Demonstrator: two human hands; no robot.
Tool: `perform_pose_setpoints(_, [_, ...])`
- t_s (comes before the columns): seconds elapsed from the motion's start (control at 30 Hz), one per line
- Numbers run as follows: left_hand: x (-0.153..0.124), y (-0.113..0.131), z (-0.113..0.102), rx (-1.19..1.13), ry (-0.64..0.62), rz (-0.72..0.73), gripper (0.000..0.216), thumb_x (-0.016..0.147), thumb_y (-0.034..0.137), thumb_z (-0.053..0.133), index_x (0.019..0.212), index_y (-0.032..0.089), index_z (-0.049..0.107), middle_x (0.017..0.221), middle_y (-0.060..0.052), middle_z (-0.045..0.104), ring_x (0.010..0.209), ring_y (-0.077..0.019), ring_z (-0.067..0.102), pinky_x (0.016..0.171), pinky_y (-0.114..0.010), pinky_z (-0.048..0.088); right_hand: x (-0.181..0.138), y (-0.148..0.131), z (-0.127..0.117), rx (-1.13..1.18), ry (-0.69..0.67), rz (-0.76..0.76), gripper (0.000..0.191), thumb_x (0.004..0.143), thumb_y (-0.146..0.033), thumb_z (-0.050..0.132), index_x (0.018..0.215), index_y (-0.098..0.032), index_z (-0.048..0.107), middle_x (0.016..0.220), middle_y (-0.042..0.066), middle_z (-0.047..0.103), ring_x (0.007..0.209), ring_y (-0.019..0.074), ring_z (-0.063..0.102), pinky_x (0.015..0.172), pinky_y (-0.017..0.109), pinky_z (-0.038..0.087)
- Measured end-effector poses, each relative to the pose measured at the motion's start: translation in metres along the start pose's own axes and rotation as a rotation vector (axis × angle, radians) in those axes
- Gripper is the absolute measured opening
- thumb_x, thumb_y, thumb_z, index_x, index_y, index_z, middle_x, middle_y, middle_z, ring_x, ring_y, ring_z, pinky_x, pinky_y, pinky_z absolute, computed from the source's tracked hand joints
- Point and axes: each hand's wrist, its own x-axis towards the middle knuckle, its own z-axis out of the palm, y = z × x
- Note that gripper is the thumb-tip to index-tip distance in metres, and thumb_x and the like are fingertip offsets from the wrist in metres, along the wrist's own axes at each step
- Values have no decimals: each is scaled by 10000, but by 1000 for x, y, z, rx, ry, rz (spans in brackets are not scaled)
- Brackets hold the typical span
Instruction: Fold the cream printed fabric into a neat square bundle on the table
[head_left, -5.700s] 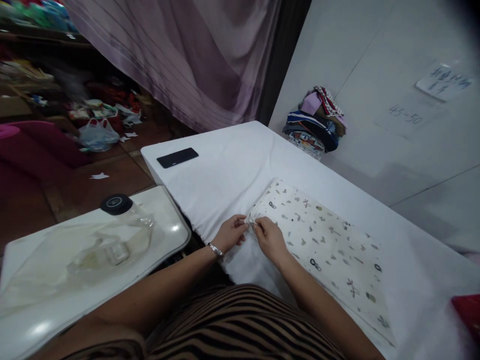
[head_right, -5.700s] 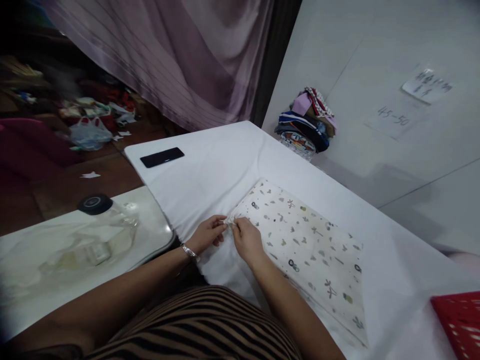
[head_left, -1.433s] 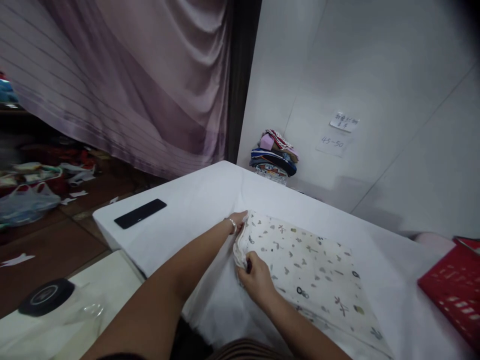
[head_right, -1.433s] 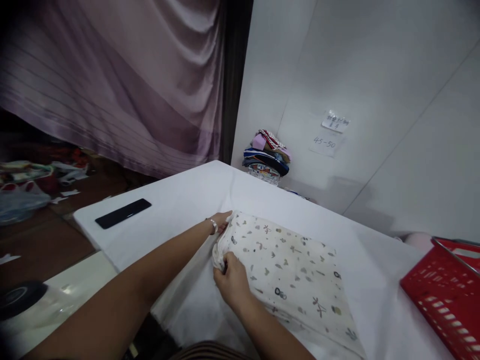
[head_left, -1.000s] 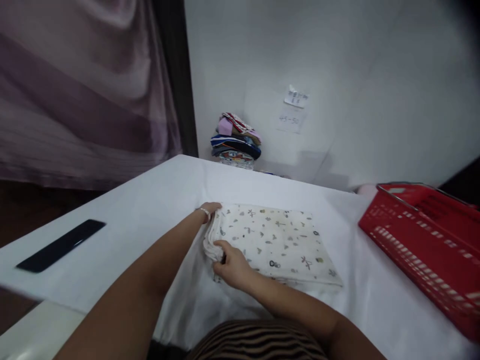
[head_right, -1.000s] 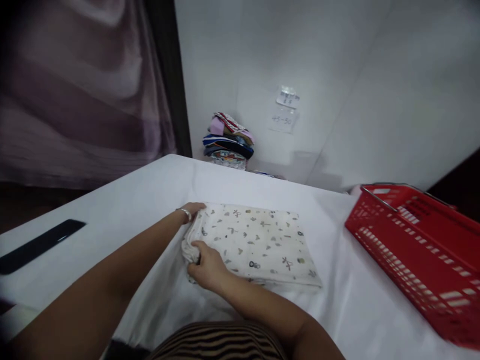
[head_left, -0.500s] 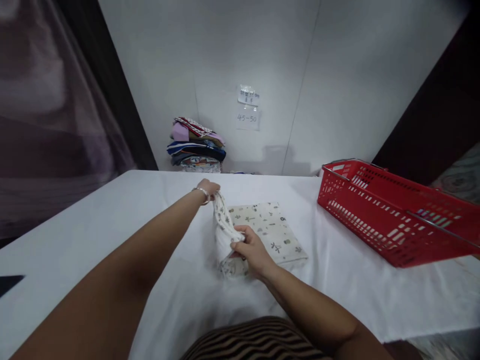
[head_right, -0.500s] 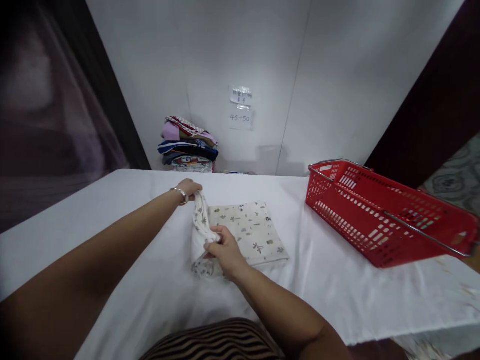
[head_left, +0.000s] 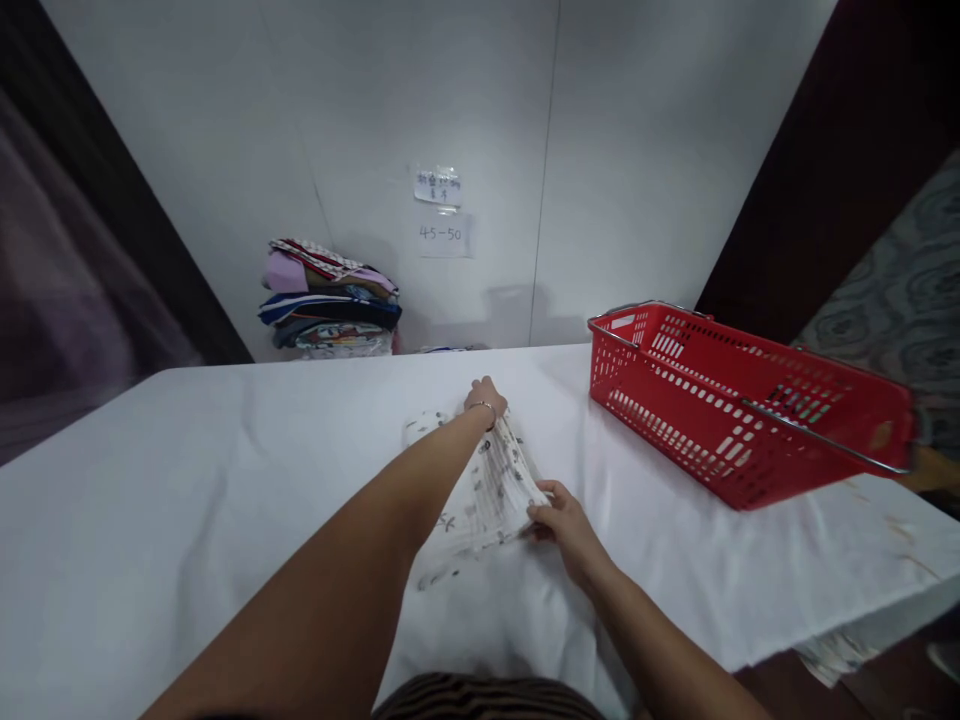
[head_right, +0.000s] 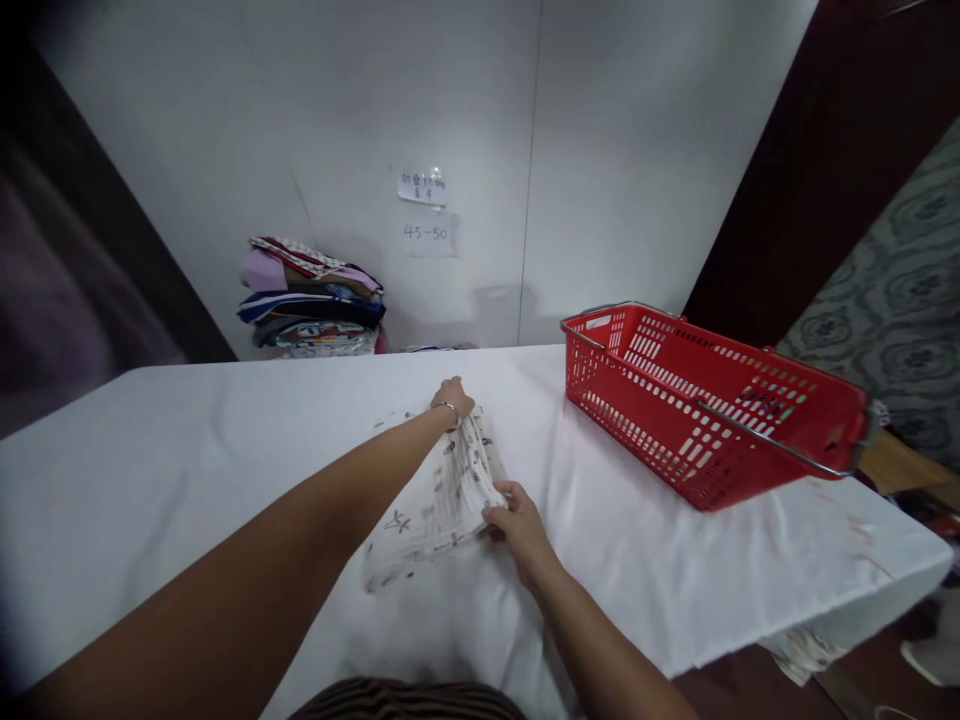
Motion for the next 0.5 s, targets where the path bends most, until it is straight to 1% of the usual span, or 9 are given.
perform_pose_setpoints(0.07, [1,4,14,22,-29,17,488,723,180,528,1205,164,448,1283,-163,435,1056,-262,553,827,-335,472,4,4,-12,-84,-34,30,330,610,-264,593,910,-204,470,677,-42,573,525,108,537,435,199,400])
perform_pose_setpoints(0.17, [6,8,27,52,-57,42,487,723,169,525,1203,163,446,1291,-159,425,1051,-258,556,825,-332,474,12,6,-25,-186,-119,53,286,636,-283,568,889,-204,461,609,-55,557,445,93,498,379,179,320])
perform_pose_setpoints(0.23, [10,11,32,72,-63,48,477,729,159,517,1200,169,445,1296,-158,418,1061,-253,552,836,-326,468,18,5,-31,-239,-120,38,266,650,-284,550,890,-204,469,588,-63,541,403,78,452,367,178,277])
perform_pose_setpoints(0.27, [13,12,34,81,-64,49,470,732,154,513,1196,171,447,1298,-157,415,1069,-250,548,843,-323,463,21,4,-33,-267,-106,23,255,654,-281,543,887,-202,478,588,-63,534,403,75,440,375,181,279])
perform_pose_setpoints(0.33, [17,13,39,98,-67,50,455,735,141,505,1186,171,453,1294,-154,415,1079,-248,543,852,-318,457,25,2,-38,-353,-68,-36,231,655,-264,532,874,-194,513,627,-47,545,468,89,468,429,197,332])
perform_pose_setpoints(0.4, [20,13,45,111,-75,51,441,739,132,495,1177,168,457,1287,-151,418,1068,-250,549,846,-322,459,27,1,-41,-512,-23,-140,229,650,-236,528,871,-185,562,727,-13,583,611,122,521,548,227,397])
perform_pose_setpoints(0.47, [22,12,52,118,-87,55,438,741,128,489,1176,168,457,1283,-148,420,1055,-253,556,840,-333,462,25,0,-43,-695,10,-228,263,654,-219,529,904,-185,601,838,15,604,744,153,534,662,256,409])
perform_pose_setpoints(0.5, [22,12,55,118,-94,59,441,741,128,489,1178,173,455,1284,-145,420,1055,-252,555,842,-337,461,24,0,-44,-765,16,-244,279,662,-219,527,926,-187,610,867,21,606,772,161,532,691,265,403])
